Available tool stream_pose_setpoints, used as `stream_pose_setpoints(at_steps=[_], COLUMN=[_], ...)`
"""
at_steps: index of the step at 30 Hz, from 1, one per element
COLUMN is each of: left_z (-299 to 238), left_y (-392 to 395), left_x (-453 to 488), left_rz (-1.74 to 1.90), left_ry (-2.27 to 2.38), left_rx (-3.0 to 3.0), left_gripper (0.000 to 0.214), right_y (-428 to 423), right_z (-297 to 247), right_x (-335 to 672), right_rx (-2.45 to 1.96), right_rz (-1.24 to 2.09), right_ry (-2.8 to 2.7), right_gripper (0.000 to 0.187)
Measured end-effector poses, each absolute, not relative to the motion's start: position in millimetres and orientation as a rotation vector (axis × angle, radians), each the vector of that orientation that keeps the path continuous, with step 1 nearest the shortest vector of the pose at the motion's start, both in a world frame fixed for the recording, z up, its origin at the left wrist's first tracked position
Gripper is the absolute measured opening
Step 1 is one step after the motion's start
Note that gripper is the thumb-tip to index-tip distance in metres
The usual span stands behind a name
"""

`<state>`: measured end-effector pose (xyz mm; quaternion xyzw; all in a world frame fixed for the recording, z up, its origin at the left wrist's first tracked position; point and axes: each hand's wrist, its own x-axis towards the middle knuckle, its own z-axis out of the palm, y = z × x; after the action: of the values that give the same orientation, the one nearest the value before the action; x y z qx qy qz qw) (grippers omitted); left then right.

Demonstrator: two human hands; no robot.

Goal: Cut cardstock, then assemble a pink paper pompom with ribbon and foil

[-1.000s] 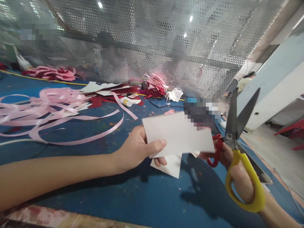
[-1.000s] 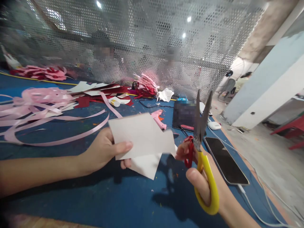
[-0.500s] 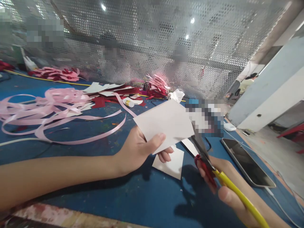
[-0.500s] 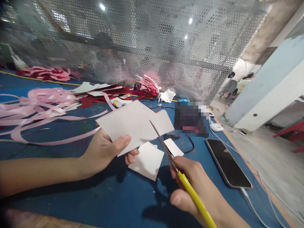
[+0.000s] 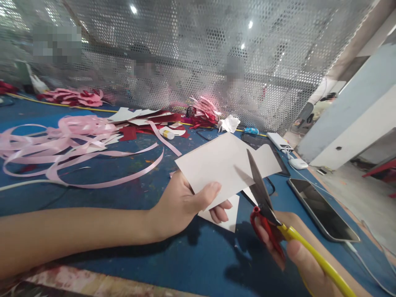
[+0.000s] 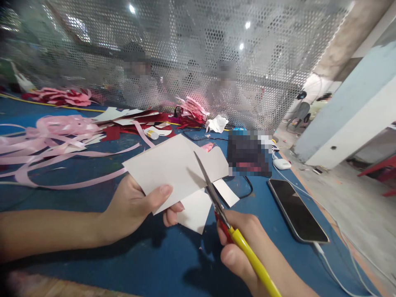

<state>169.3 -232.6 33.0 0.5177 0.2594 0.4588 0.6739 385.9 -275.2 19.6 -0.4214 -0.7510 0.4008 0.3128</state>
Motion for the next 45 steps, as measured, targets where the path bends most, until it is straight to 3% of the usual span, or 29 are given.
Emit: stream_pose_setpoints(at_steps=[9,18,39,45], left_z=[29,27,26,20], left_y=[-231,-243,-243,-247], left_x=[169,175,178,179], left_rz=[1.035,0.841,0.815,0.691], left_ry=[0.573,0.582,0.589,0.593], left_rx=[1.168,1.181,1.175,1.199], left_gripper=[0.019,0.028,0.027,0.027], right_y=[-277,-270,-280,-276], right_z=[16,10,5,7], right_x=[391,390,384,384], right_rx=[-1.395,-1.081,-1.36,-1.405], right_rz=[1.029,0.962,0.889,0.82], right_ry=[-1.93,-2.025,-1.957,-1.971], right_gripper=[0.054,0.072,0.052,0.057])
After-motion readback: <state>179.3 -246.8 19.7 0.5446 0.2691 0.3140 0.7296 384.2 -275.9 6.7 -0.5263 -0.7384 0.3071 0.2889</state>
